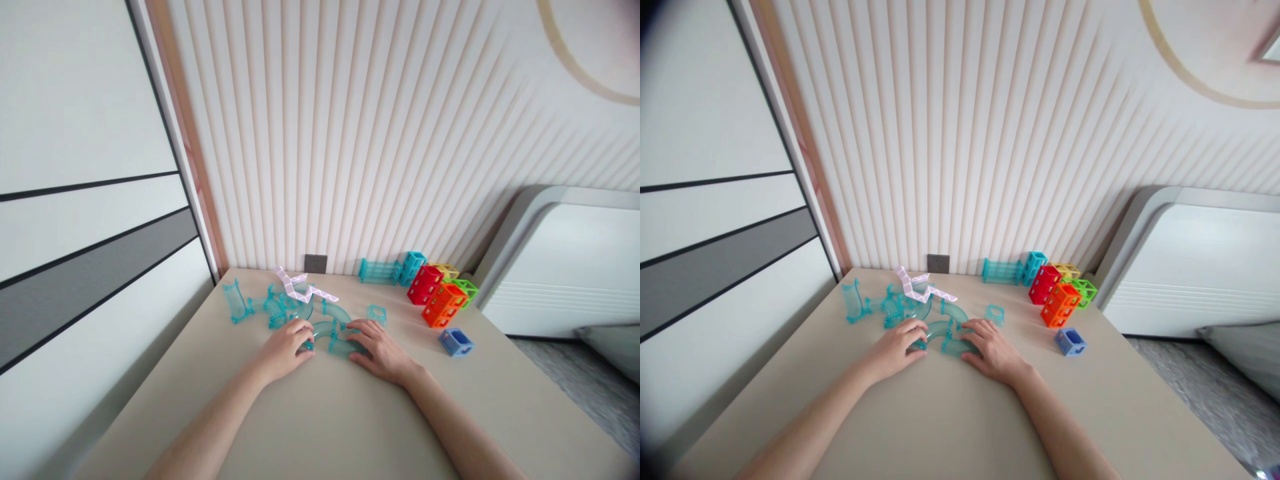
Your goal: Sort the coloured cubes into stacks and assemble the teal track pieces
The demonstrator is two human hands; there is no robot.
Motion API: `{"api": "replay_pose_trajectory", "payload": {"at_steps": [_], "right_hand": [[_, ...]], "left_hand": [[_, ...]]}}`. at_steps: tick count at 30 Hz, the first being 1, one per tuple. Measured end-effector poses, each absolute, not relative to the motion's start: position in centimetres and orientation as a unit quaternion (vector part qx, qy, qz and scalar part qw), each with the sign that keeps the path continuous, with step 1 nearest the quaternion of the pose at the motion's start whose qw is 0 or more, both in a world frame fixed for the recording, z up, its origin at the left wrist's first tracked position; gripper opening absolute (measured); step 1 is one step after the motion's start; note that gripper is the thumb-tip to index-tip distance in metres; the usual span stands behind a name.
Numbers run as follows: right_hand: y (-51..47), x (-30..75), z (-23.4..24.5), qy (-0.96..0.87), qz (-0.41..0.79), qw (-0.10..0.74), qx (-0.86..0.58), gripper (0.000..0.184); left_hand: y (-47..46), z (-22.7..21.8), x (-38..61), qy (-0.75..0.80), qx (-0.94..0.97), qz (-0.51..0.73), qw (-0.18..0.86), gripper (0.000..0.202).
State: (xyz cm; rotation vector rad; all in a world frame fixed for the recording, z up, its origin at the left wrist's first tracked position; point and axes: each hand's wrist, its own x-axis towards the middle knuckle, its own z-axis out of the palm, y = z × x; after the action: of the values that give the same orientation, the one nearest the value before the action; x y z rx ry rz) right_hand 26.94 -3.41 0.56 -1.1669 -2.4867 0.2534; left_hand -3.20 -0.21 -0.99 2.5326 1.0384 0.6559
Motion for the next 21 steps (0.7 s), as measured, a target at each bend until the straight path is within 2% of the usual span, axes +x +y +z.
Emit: {"api": "replay_pose_trajectory", "payload": {"at_steps": [10,21], "right_hand": [[-3.0,27.8,0.0,-0.891,0.156,0.223,-0.362,0.028],[-2.6,28.4,-0.9,-0.86,0.206,0.297,-0.359,0.03]], "left_hand": [[-0.4,-0.5,-3.1,0.368,0.888,0.217,0.171,0.011],[-0.8,-0.3,-3.1,0.356,0.894,0.213,0.172,0.014]]}}
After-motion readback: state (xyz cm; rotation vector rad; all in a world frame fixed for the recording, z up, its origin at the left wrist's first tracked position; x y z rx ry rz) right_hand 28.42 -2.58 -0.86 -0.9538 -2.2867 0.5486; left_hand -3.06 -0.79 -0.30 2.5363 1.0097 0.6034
